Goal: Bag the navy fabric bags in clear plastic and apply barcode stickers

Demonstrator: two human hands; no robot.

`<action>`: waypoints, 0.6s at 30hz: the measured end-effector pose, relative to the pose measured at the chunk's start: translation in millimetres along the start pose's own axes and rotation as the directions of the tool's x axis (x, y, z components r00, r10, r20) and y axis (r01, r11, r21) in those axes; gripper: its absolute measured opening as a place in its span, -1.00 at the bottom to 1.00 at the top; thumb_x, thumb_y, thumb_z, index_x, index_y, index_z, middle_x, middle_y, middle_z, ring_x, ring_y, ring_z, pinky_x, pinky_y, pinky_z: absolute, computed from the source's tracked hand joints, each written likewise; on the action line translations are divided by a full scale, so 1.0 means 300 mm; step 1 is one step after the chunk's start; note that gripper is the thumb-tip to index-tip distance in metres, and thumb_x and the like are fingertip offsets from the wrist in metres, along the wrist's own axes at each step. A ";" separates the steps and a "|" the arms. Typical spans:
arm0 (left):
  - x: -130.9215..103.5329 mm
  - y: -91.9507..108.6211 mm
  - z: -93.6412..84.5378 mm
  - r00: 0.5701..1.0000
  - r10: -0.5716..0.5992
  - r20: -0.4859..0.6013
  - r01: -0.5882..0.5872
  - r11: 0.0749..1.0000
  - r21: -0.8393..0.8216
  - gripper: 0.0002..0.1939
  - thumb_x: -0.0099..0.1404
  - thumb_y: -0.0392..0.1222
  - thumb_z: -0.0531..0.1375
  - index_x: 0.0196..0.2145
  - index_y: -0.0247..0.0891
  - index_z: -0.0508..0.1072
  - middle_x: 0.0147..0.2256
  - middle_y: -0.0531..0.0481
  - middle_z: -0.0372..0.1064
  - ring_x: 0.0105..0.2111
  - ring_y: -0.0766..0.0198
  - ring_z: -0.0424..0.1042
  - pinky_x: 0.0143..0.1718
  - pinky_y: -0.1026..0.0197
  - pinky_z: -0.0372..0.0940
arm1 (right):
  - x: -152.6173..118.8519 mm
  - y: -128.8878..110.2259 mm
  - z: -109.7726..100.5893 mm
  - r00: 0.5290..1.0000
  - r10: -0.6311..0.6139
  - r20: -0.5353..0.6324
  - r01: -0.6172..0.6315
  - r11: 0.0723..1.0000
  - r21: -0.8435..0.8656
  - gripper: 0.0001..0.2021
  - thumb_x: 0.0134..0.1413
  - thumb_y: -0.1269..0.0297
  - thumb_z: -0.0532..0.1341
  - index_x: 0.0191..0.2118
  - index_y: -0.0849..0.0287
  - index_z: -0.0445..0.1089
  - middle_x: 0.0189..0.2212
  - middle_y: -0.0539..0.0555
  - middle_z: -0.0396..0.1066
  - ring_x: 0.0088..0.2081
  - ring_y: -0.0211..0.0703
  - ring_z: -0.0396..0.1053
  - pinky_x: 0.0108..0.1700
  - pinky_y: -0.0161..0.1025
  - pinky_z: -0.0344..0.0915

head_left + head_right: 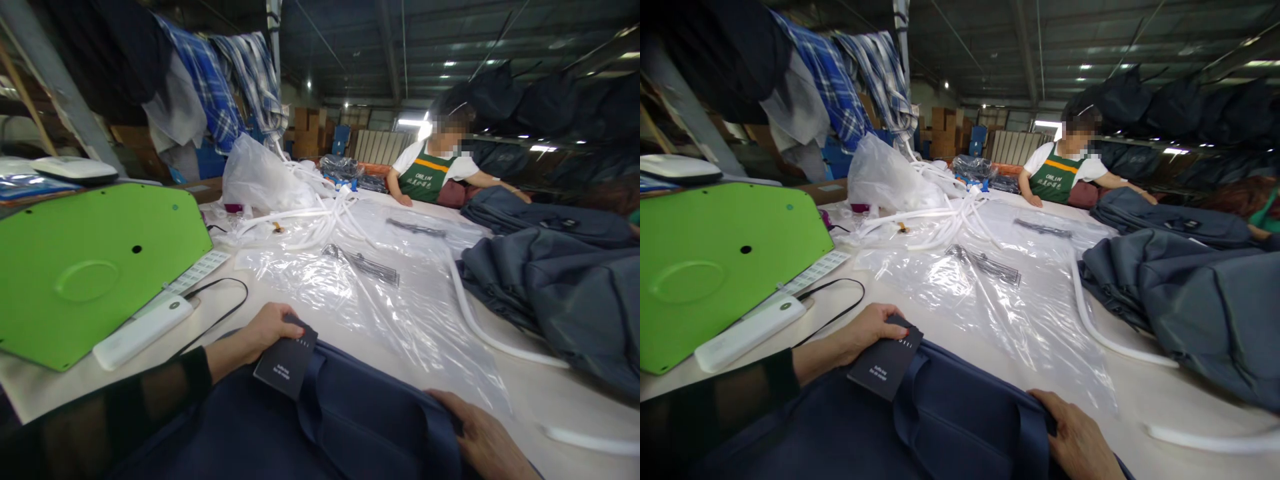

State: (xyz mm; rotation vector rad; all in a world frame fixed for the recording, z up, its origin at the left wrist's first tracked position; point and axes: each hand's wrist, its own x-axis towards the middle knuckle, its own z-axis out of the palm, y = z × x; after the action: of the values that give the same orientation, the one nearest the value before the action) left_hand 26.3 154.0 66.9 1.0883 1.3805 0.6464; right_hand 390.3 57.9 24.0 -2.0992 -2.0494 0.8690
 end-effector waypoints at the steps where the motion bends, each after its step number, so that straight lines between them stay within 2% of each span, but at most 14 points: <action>1: 0.016 0.012 0.010 1.000 0.024 -0.009 -0.024 0.999 0.040 -0.69 -0.18 -0.18 0.29 -0.40 -0.27 0.37 -0.59 0.10 0.35 -0.58 0.27 0.35 -0.53 0.24 0.27 | 0.002 0.007 0.005 1.000 -0.003 -0.008 0.003 1.000 0.005 -0.49 -0.10 0.08 0.06 0.01 0.02 0.42 -0.02 -0.01 0.46 0.01 0.10 0.37 0.09 -0.04 0.23; 4: 0.058 0.043 0.028 0.996 0.090 -0.006 -0.088 0.981 0.175 -0.72 -0.12 -0.24 0.25 -0.36 -0.28 0.37 -0.60 0.13 0.28 -0.58 0.27 0.33 -0.54 0.26 0.24 | 0.010 0.035 0.025 0.997 -0.028 -0.069 0.030 0.999 0.019 -0.54 -0.08 0.07 0.07 -0.03 -0.04 0.44 -0.05 -0.05 0.47 -0.03 0.08 0.40 0.03 -0.08 0.28; 7: 0.091 0.075 0.043 0.985 0.159 0.074 -0.174 0.929 0.327 -0.68 -0.13 -0.26 0.26 -0.32 -0.26 0.41 -0.56 0.14 0.28 -0.51 0.24 0.35 -0.49 0.26 0.21 | 0.019 0.060 0.044 0.993 -0.043 -0.108 0.046 0.999 0.024 -0.57 -0.07 0.06 0.07 -0.06 -0.06 0.45 -0.07 -0.07 0.49 -0.05 0.07 0.41 0.01 -0.10 0.30; 10: 0.123 0.115 0.062 0.963 0.202 0.176 -0.263 0.837 0.480 -0.72 -0.23 -0.32 0.30 -0.44 -0.25 0.46 -0.49 0.10 0.32 -0.36 0.16 0.37 -0.36 0.24 0.21 | 0.021 0.069 0.050 0.993 -0.042 -0.109 0.045 0.999 0.028 -0.56 -0.06 0.07 0.07 -0.05 -0.04 0.45 -0.08 -0.06 0.49 -0.05 0.06 0.41 0.00 -0.11 0.29; 12: 0.141 0.139 0.064 0.956 0.207 0.208 -0.290 0.772 0.566 -0.76 -0.27 -0.35 0.31 -0.52 -0.24 0.45 -0.49 0.08 0.32 -0.30 0.09 0.36 -0.30 0.22 0.19 | 0.017 0.067 0.049 0.993 -0.039 -0.109 0.042 0.999 0.024 -0.55 -0.06 0.09 0.07 -0.03 -0.04 0.45 -0.07 -0.06 0.48 -0.04 0.06 0.40 0.02 -0.10 0.28; 15: 0.149 0.154 0.033 0.958 0.201 0.204 -0.286 0.695 0.660 -0.82 -0.24 -0.32 0.29 -0.56 -0.23 0.43 -0.50 0.05 0.30 -0.28 0.03 0.36 -0.24 0.18 0.18 | 0.010 0.061 0.044 0.994 -0.040 -0.104 0.043 0.999 0.026 -0.55 -0.06 0.11 0.07 -0.01 -0.04 0.44 -0.06 -0.07 0.47 -0.03 0.05 0.40 0.05 -0.08 0.26; 18: 0.120 0.142 -0.029 0.965 0.202 0.170 -0.262 0.648 0.715 -0.82 -0.21 -0.30 0.27 -0.52 -0.22 0.43 -0.46 0.03 0.33 -0.27 0.03 0.36 -0.22 0.16 0.18 | 0.009 0.060 0.039 0.995 -0.050 -0.087 0.053 0.998 0.034 -0.56 -0.05 0.13 0.09 -0.01 -0.05 0.44 -0.04 -0.08 0.47 -0.01 0.05 0.39 0.06 -0.10 0.27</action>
State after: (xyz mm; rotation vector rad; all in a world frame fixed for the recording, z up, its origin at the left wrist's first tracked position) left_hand 32.8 205.2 89.8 1.9481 1.4794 0.1905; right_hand 401.1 54.8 5.7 -2.0189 -2.0197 0.7881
